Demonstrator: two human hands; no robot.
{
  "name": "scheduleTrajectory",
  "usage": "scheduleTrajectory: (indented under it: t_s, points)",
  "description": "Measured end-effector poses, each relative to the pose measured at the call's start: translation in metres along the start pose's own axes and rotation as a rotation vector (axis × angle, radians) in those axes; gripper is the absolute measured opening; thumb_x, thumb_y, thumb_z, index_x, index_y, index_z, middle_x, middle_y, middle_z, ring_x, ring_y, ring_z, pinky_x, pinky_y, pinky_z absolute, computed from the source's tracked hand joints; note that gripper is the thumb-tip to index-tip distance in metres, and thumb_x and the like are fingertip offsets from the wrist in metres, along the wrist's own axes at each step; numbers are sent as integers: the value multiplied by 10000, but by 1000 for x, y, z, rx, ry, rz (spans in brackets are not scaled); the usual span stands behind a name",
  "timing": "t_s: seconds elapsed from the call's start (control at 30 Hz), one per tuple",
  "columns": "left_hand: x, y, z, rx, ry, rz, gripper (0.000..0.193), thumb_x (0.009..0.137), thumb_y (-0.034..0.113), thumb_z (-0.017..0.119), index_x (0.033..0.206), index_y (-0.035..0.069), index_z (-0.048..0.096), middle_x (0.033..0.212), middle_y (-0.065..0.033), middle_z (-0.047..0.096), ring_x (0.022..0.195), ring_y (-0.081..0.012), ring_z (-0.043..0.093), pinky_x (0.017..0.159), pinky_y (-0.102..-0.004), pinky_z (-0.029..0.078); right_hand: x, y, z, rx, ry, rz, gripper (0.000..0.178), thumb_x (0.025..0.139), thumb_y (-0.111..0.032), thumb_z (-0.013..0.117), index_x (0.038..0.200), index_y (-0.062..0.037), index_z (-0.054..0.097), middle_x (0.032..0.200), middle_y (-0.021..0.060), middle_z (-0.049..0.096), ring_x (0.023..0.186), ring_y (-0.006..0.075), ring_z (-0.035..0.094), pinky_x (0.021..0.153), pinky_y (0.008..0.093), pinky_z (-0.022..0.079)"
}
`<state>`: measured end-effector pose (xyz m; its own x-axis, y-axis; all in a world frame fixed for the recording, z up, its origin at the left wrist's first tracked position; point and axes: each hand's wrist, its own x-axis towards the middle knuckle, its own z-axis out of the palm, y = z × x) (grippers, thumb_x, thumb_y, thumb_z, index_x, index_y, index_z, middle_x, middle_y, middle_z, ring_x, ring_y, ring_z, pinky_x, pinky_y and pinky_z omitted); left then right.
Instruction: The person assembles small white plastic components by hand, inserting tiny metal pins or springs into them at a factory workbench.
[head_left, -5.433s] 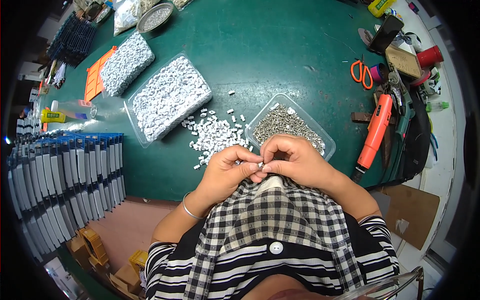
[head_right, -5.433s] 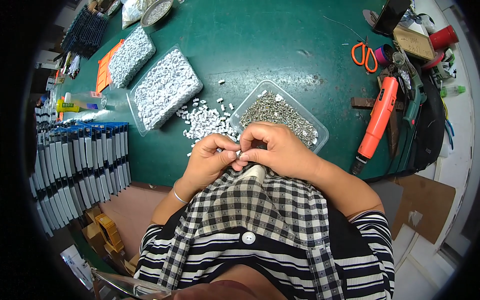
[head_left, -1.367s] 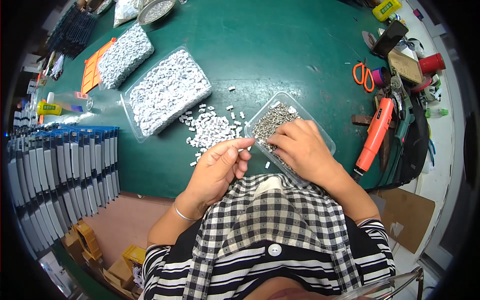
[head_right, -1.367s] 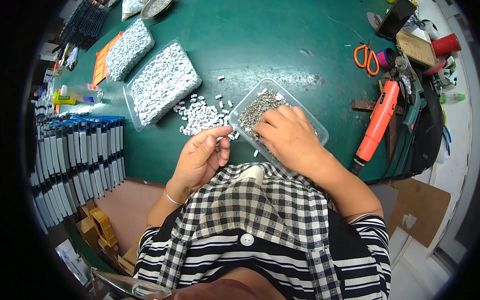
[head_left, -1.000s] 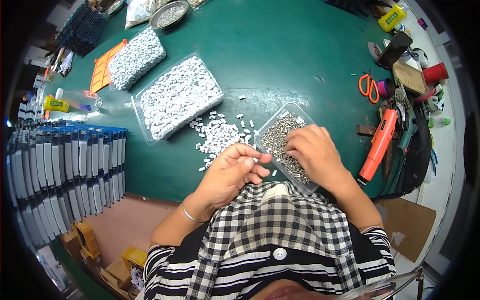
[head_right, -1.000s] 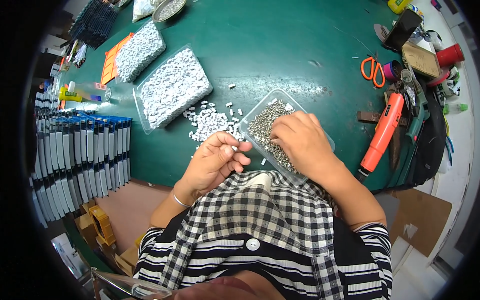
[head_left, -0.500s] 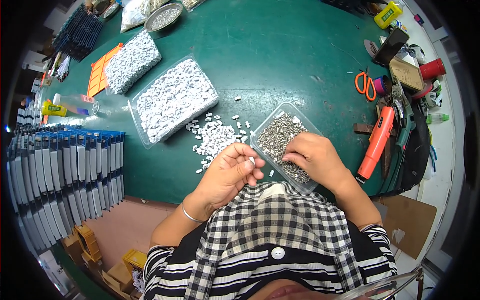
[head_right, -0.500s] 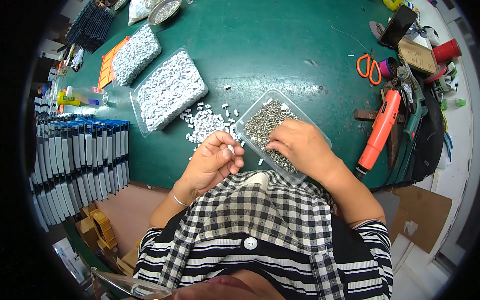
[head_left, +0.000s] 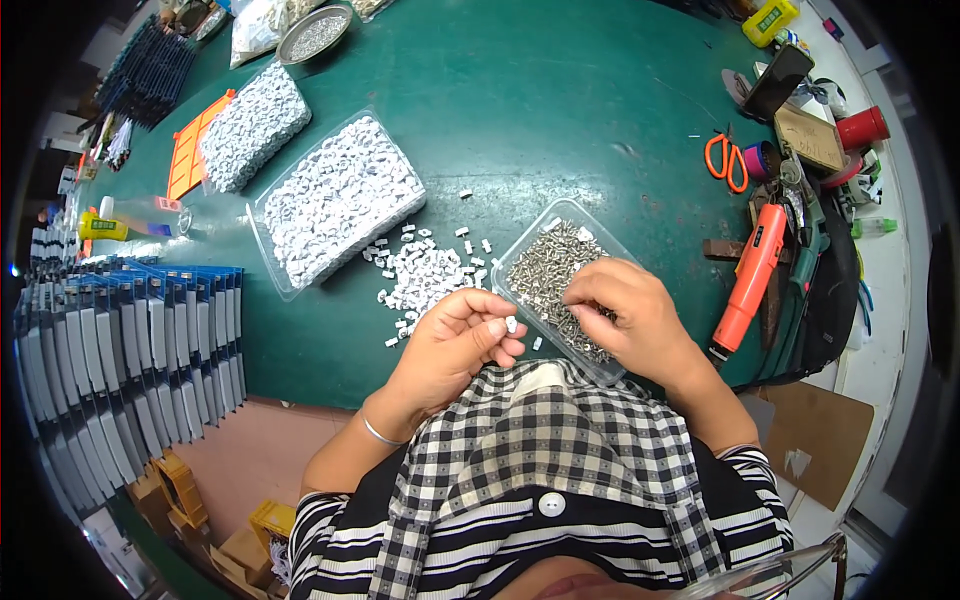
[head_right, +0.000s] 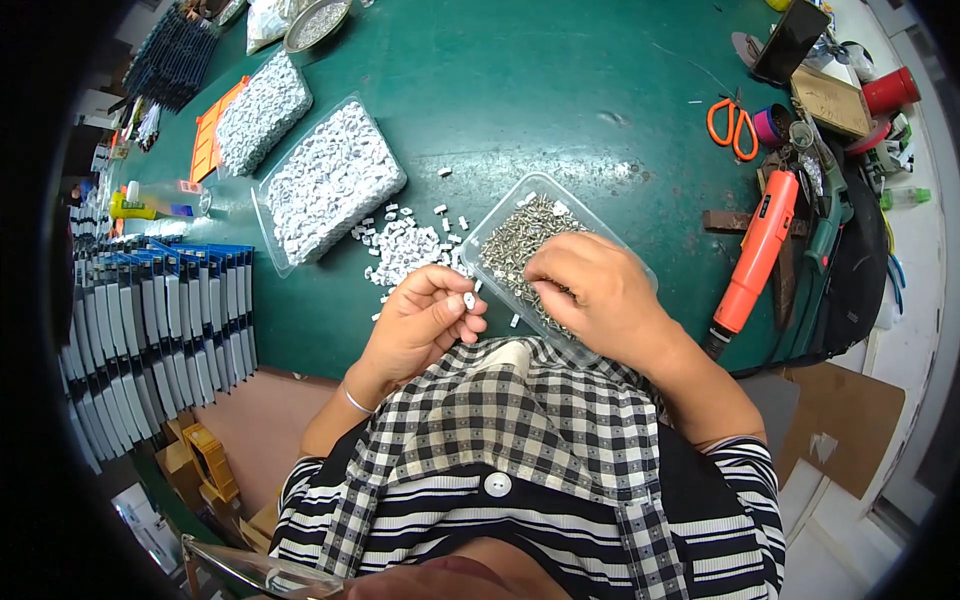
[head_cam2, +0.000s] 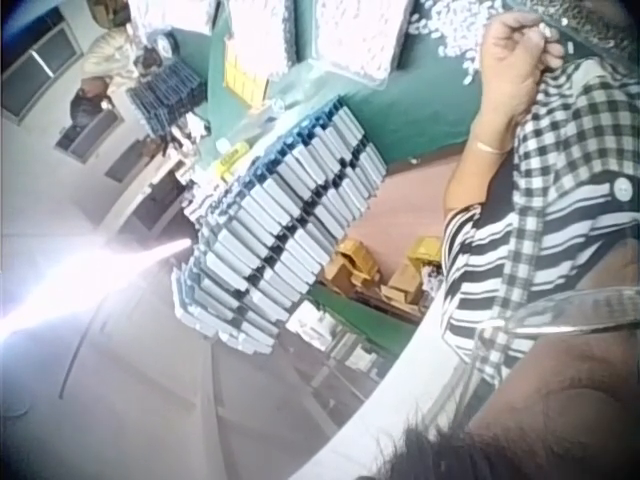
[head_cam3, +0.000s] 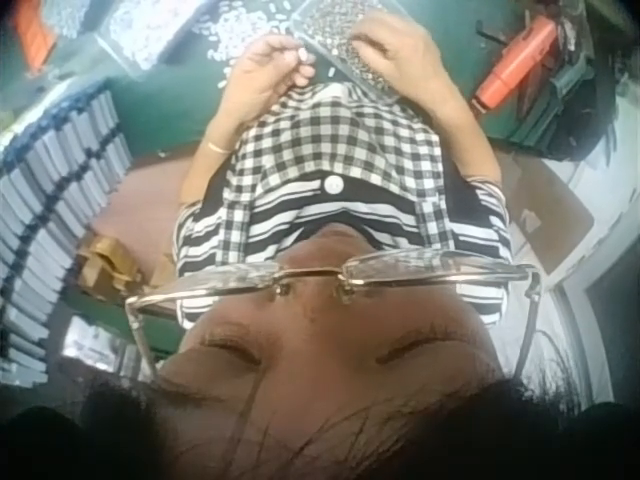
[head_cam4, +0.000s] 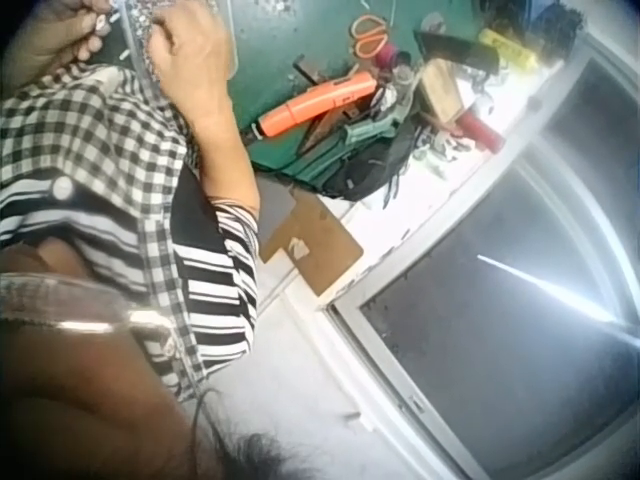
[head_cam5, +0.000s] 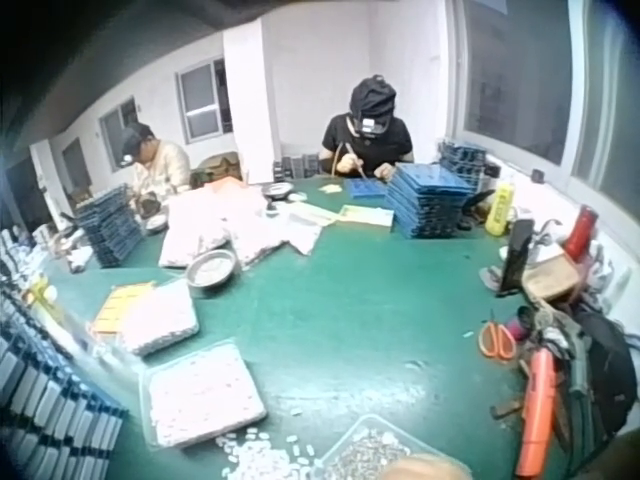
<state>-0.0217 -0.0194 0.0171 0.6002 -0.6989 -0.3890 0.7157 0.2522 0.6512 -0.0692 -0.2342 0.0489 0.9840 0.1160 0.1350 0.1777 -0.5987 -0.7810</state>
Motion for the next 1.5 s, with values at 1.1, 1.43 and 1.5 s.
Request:
scheduleTrajectory:
  t_s: [1.1, 1.43, 1.5]
  points:
    - [-6, 1, 13, 420, -48, 267, 81, 852, 4, 526, 912, -50, 527, 829, -122, 611, 728, -133, 615, 657, -232, 518, 8, -5, 29, 1224, -269, 402, 128, 774, 55, 579, 840, -8, 490, 882, 40, 536, 837, 95, 531, 741, 229, 461]
    - [-16, 26, -12, 1574, 370, 770, 84, 720, 41, 650, 787, 36, 598, 684, -67, 560, 562, -149, 530, 507, -257, 409, -1, 15, -9, -42, 34, -54, 176, 745, -160, 618, 870, -45, 571, 852, 83, 561, 822, 257, 546, 733, 362, 415]
    - [-11, 14, 1, 1710, 93, 798, 145, 672, 148, 702, 753, 73, 608, 651, -51, 538, 548, -201, 517, 485, -289, 413, -7, 13, -11, -335, -79, -91, 182, 732, -131, 632, 892, -56, 590, 877, 74, 576, 858, 238, 539, 787, 353, 383]
